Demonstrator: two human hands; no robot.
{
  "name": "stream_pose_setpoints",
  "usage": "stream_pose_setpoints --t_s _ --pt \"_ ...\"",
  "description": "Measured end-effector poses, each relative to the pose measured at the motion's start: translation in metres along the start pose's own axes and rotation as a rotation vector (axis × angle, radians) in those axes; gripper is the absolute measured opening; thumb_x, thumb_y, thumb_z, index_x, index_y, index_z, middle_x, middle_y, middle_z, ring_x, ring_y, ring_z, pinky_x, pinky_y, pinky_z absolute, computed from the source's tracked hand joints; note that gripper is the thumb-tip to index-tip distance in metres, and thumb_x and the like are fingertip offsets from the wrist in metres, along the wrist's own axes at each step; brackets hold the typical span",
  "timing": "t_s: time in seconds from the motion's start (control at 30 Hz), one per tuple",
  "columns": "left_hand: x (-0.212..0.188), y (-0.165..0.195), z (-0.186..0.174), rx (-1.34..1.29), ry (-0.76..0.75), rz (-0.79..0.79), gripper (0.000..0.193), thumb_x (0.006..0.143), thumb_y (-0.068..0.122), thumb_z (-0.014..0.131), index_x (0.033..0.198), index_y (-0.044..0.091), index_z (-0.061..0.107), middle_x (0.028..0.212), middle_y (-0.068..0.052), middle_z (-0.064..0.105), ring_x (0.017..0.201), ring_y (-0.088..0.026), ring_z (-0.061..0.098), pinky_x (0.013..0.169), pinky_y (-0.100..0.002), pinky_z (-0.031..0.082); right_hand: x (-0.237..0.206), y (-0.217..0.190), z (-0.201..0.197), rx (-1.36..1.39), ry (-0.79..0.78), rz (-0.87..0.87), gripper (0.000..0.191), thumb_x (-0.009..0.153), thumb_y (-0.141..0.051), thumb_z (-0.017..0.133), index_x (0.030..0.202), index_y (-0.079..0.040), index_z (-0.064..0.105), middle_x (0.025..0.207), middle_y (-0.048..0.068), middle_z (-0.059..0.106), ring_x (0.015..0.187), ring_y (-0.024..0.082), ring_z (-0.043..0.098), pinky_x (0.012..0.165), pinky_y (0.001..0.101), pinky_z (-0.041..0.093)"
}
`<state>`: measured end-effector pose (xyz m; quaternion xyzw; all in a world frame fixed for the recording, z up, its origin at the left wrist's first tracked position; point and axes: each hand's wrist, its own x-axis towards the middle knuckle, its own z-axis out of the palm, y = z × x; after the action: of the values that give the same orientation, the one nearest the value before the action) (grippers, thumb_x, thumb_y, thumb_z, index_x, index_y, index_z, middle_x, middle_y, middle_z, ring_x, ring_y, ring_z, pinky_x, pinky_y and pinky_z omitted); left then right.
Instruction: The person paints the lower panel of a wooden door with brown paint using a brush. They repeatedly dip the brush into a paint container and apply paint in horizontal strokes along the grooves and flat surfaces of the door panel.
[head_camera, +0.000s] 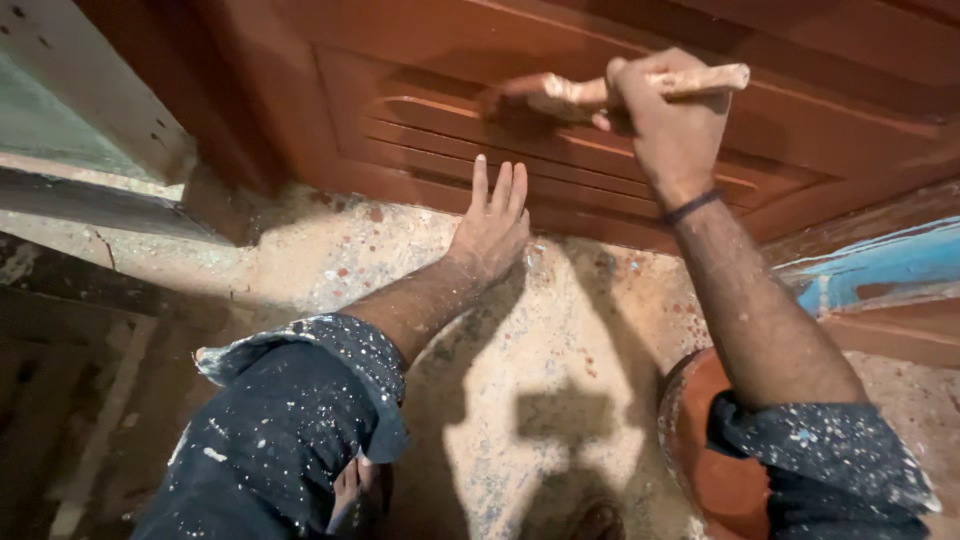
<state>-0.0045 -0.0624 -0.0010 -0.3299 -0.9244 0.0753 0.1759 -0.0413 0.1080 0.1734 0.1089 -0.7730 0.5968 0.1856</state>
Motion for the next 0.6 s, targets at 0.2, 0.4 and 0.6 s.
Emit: stream_pose_setpoints --t_s 0.2,0.4,0.6 --pt "0.005 0.001 0.002 0.014 -0.008 -0.008 0.045 0.094 0.038 0.056 0.112 0.001 0.073 0.155 -0.034 0.037 0.147 -0.049 0.032 0.112 -0.079 0.015 -0.006 -0.006 -0.022 -0.597 0.041 -0.29 0.016 0.097 -0.014 0.083 0.089 -0.002 0.076 0.081 0.006 0.076 0.071 0.012 0.072 0.066 0.0277 0.058" --pt "0.01 0.003 -0.002 0.054 -0.147 0.021 0.042 0.094 0.039 0.053 0.104 0.003 0.073 0.158 -0.032 0.033 0.148 -0.047 0.028 0.11 -0.079 0.013 -0.013 -0.015 -0.039 -1.037 -0.054 -0.443 0.017 0.096 -0.018 0.084 0.089 -0.005 0.077 0.075 0.008 0.072 0.066 0.016 0.068 0.064 0.0299 0.055" --pt "0.018 -0.001 -0.003 0.016 0.032 -0.051 0.042 0.097 0.033 0.055 0.121 0.003 0.071 0.153 -0.03 0.041 0.148 -0.047 0.033 0.117 -0.079 0.014 -0.005 -0.009 -0.005 -0.183 -0.055 -0.143 0.015 0.097 -0.013 0.08 0.088 -0.002 0.074 0.081 0.003 0.075 0.07 0.009 0.073 0.061 0.0252 0.061"
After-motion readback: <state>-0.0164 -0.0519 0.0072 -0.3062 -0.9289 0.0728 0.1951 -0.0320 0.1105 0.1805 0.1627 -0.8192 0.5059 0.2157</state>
